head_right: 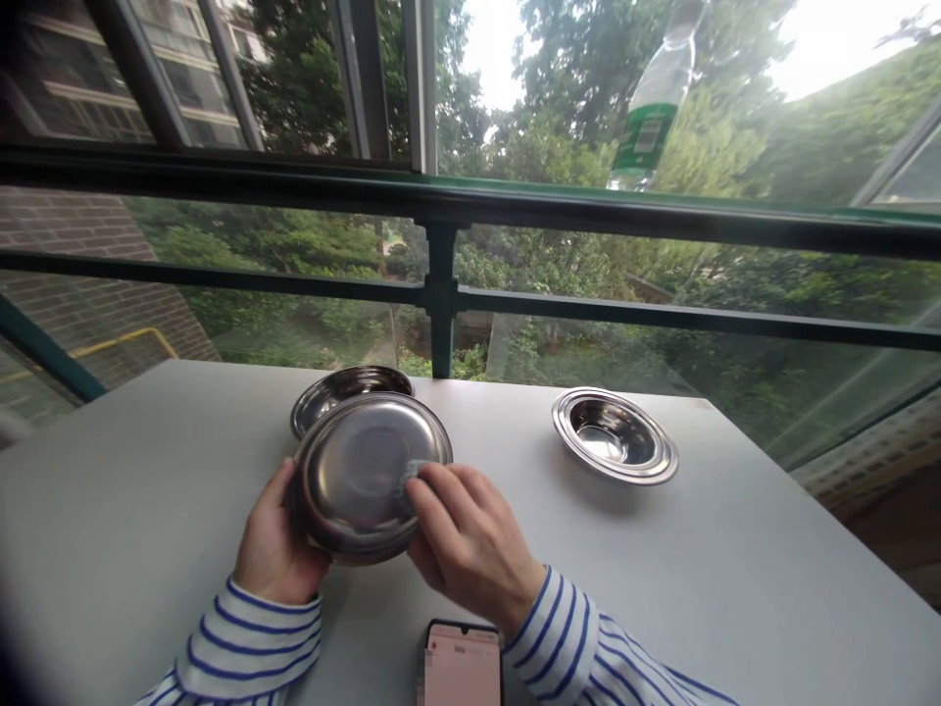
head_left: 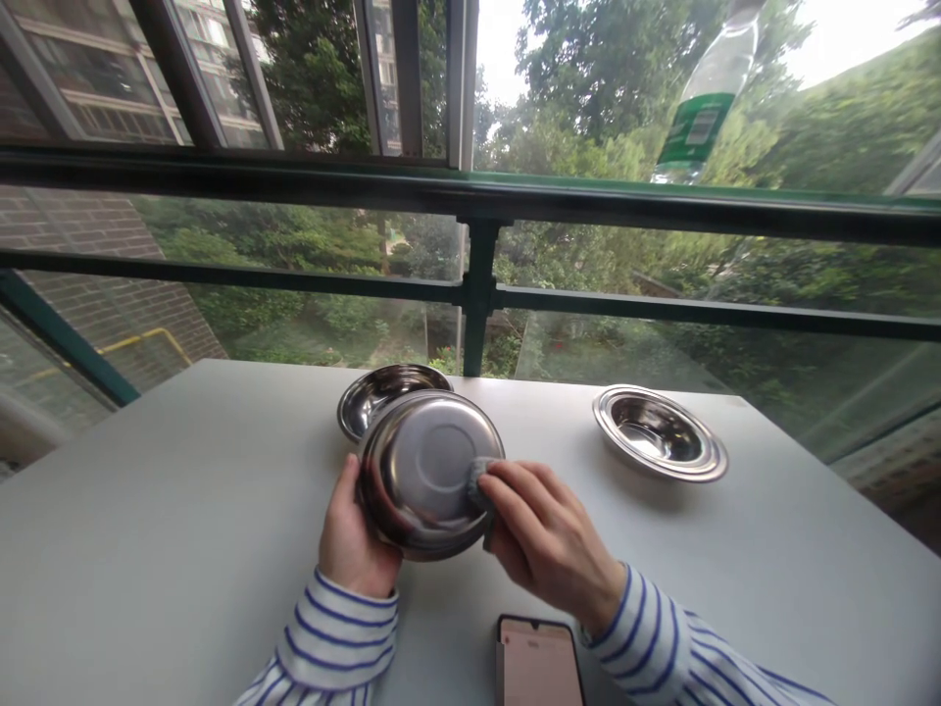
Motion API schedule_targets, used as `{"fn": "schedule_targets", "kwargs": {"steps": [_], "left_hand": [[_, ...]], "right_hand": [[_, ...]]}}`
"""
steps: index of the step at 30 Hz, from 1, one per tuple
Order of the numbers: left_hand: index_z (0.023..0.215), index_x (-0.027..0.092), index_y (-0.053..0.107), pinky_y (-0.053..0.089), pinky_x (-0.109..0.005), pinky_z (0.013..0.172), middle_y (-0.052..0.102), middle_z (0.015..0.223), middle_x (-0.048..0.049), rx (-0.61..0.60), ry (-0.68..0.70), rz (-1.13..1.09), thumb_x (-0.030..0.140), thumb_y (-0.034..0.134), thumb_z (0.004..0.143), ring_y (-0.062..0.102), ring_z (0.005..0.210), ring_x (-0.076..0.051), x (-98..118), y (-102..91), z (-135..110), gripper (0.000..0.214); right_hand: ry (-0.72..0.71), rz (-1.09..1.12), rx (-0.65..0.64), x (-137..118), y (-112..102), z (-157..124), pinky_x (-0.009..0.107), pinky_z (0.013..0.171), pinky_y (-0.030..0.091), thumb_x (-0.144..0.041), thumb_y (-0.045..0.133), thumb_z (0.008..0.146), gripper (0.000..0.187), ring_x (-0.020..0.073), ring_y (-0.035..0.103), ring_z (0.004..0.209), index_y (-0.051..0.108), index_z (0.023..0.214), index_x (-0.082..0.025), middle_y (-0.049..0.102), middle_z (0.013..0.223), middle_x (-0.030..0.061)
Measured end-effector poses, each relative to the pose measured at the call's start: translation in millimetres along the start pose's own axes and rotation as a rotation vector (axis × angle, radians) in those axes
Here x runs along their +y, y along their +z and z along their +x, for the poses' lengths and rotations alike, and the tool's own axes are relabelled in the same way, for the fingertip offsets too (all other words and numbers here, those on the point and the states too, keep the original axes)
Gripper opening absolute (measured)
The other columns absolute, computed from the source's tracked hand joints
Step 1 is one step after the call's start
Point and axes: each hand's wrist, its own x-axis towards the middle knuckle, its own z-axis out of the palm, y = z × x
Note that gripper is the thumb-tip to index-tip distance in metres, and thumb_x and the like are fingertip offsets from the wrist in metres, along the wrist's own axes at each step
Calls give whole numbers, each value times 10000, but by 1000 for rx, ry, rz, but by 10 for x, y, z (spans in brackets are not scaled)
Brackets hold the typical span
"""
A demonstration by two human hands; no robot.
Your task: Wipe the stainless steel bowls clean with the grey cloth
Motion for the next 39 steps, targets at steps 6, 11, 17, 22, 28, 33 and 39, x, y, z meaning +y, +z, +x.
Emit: {"fn": "schedule_targets", "kwargs": {"steps": [6,11,17,22,28,33,39], "left_hand": [[806,139,714,527,-388,824,735,722,-46,-12,-11,19,285,464,860,688,716,-202,-16,-4,26,295],[851,125,712,519,-408,840,741,811,-78,-58,-35,27,297,463,859,685,809,-234,-42,6,2,303],[847,93,707,515,-408,849,737,775,-111,-106,-86,43,298,462,859,672,882,-259,-94,3,-49,320],[908,93,696,517,-371,856,738,835,-103,-122,-73,57,277,490,852,671,892,-241,-167,-5,-66,282],[849,79,691,530,-366,828,732,774,-120,-224,-203,48,290,463,866,683,843,-240,-147,-22,-108,312],[948,76,675,531,-357,828,729,854,-123,-221,-194,45,291,481,857,672,883,-241,-166,-1,-134,304],[1004,93,658,534,-344,812,721,922,-112,-162,-126,49,257,541,827,670,878,-232,-227,1,-127,269]], "right_hand": [[-65,-1,-13,-41,12,-31,399,791,486,-112,485,779,375,270,491,984,512,1147,-46,582,1098,180],[24,-36,-2,-10,-8,-17,418,807,448,-159,473,811,362,266,491,1001,521,1162,-87,593,1143,145],[-59,-18,-65,-70,-9,13,402,817,413,-182,462,828,368,258,479,1037,531,1178,-93,585,1202,105],[124,-55,-41,21,-34,49,423,859,390,-161,416,851,395,267,438,1087,489,1231,-83,541,1255,135],[-72,3,-71,-274,-5,68,410,894,358,-177,441,837,383,255,446,1093,533,1200,-97,552,1262,80],[-28,-14,-81,-120,-56,123,385,902,366,-167,420,857,395,236,426,1130,498,1241,-114,527,1295,72],[172,-25,-92,26,-89,134,435,904,375,-162,386,867,453,269,400,1150,411,1315,-101,475,1328,130]]}}
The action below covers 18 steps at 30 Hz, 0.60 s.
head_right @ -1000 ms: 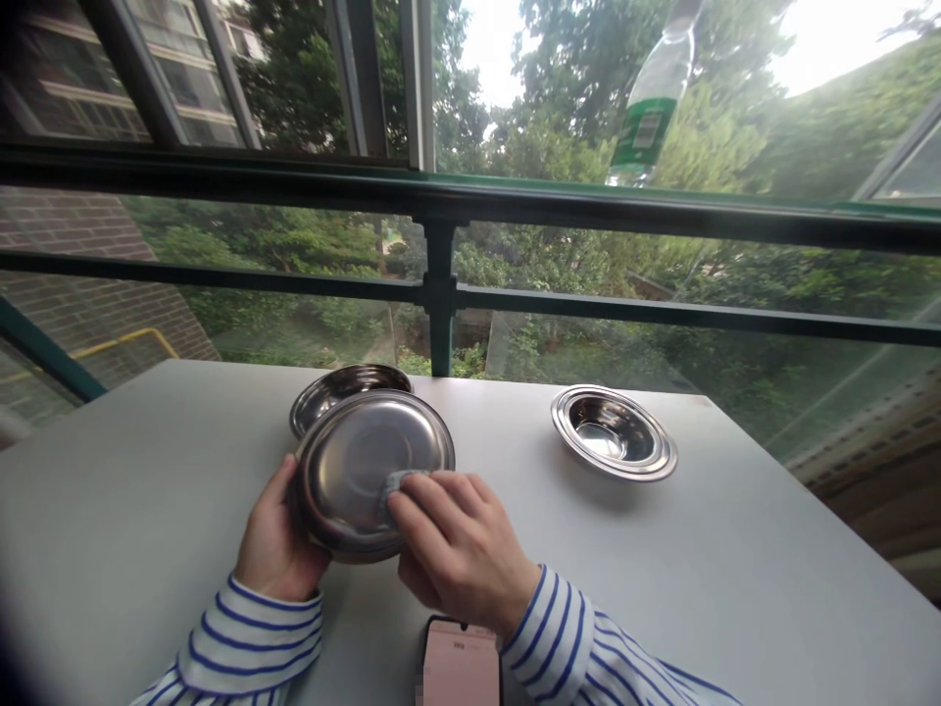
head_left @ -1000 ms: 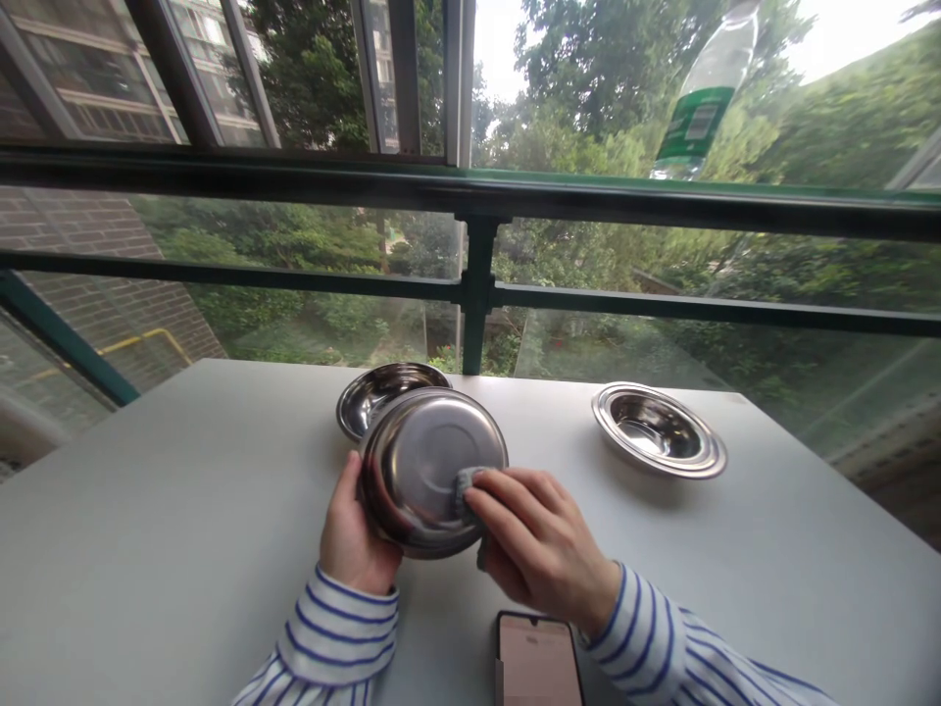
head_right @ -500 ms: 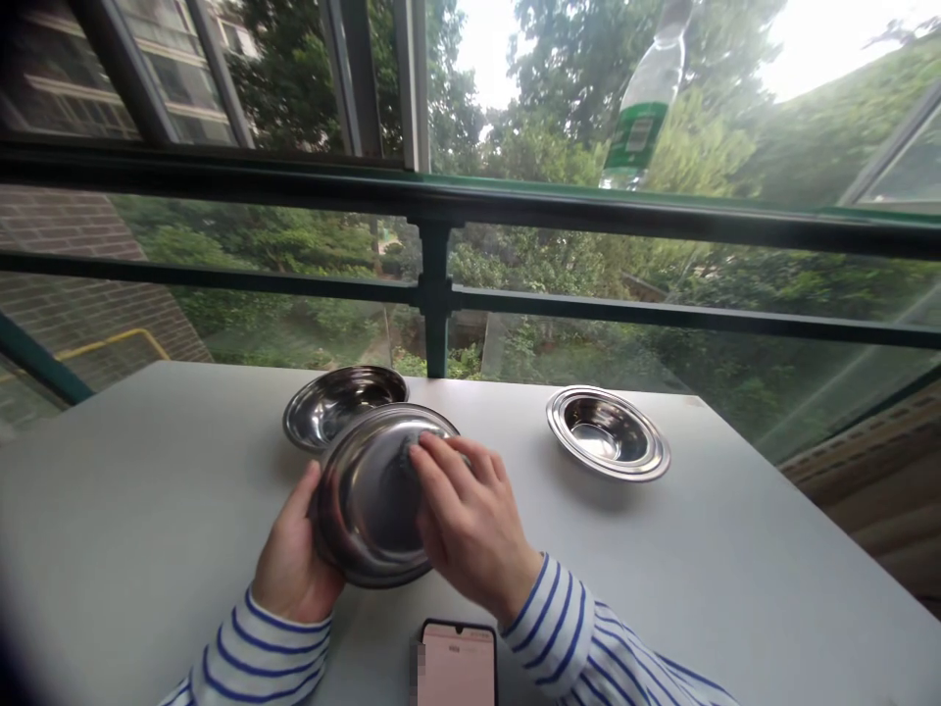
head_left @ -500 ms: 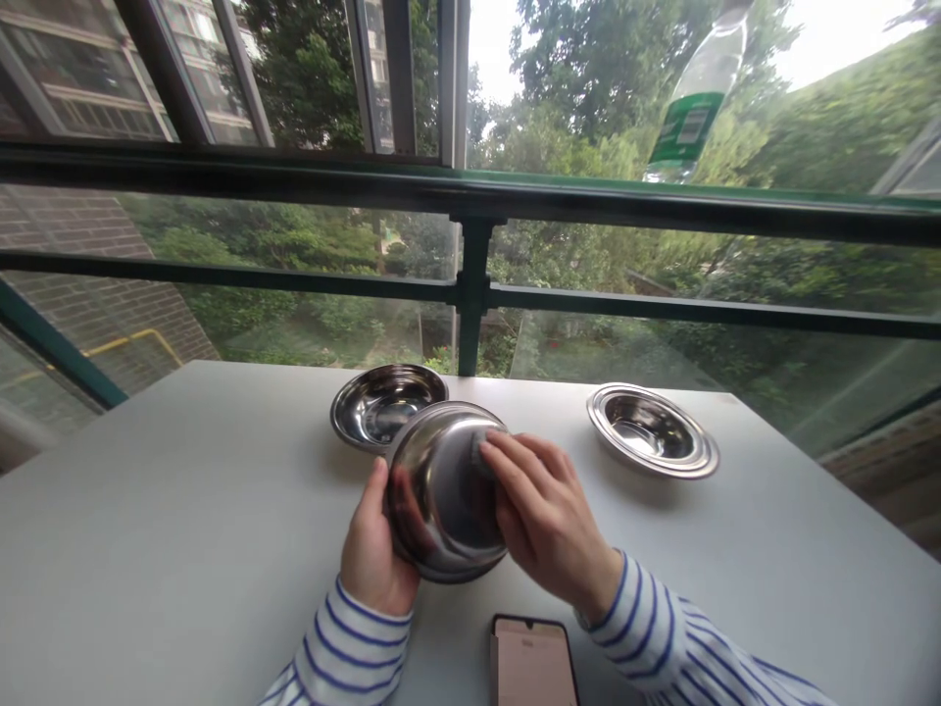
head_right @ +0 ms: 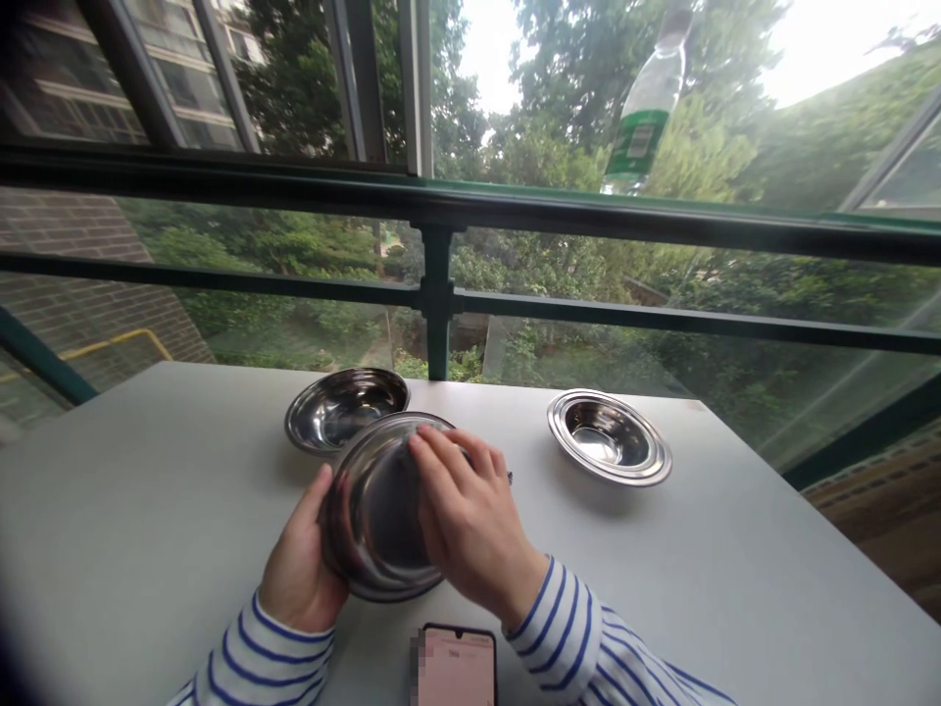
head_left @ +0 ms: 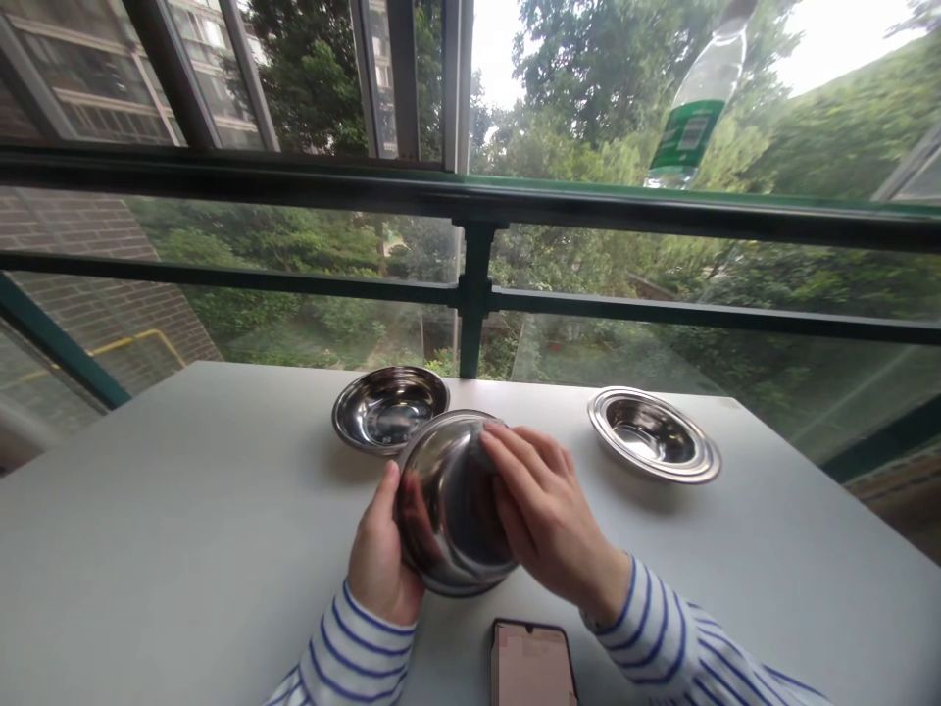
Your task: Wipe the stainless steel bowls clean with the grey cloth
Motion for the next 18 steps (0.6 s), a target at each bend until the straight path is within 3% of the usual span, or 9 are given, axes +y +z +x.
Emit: {"fn": "schedule_targets", "kwargs": {"steps": [4,7,9,15,18], "left_hand": [[806,94,669,552,-252,678,696,646,-62,-23,-175,-79,281,507,852,674,646,-160,80,11,-25,251],[782,104,658,538,-198,599,671,583,-31,-3,-264,-119,275,502,857,638,532,-113,105,30,-46,243],[868,93,662,543,-215,618,690,636,-44,-17,-221,-104,275,512,850,649,560,-125,74,39,-49,237],[1037,104,642,541,-318,774,718,923,-115,12,36,-13,245,588,799,675,844,-221,-71,22,-12,282],[1026,107,647,533,-311,795,714,949,-110,-5,52,-16,239,587,799,671,869,-217,-73,21,-11,269]], "right_hand": [[-254,7,-55,-312,90,-87,418,914,350,-201,436,857,420,252,404,1154,488,1267,-123,490,1335,52],[-373,3,-50,-389,106,-96,406,936,321,-199,424,871,391,220,404,1159,506,1250,-147,507,1321,4],[-334,1,-49,-303,70,-60,403,936,322,-191,415,878,391,223,405,1157,494,1257,-139,508,1320,19],[31,34,5,127,-60,74,436,914,373,-160,358,890,433,256,404,1148,393,1320,-129,494,1299,123],[22,50,0,102,-63,79,448,914,380,-161,364,879,441,261,408,1148,395,1318,-131,495,1292,128]]}}
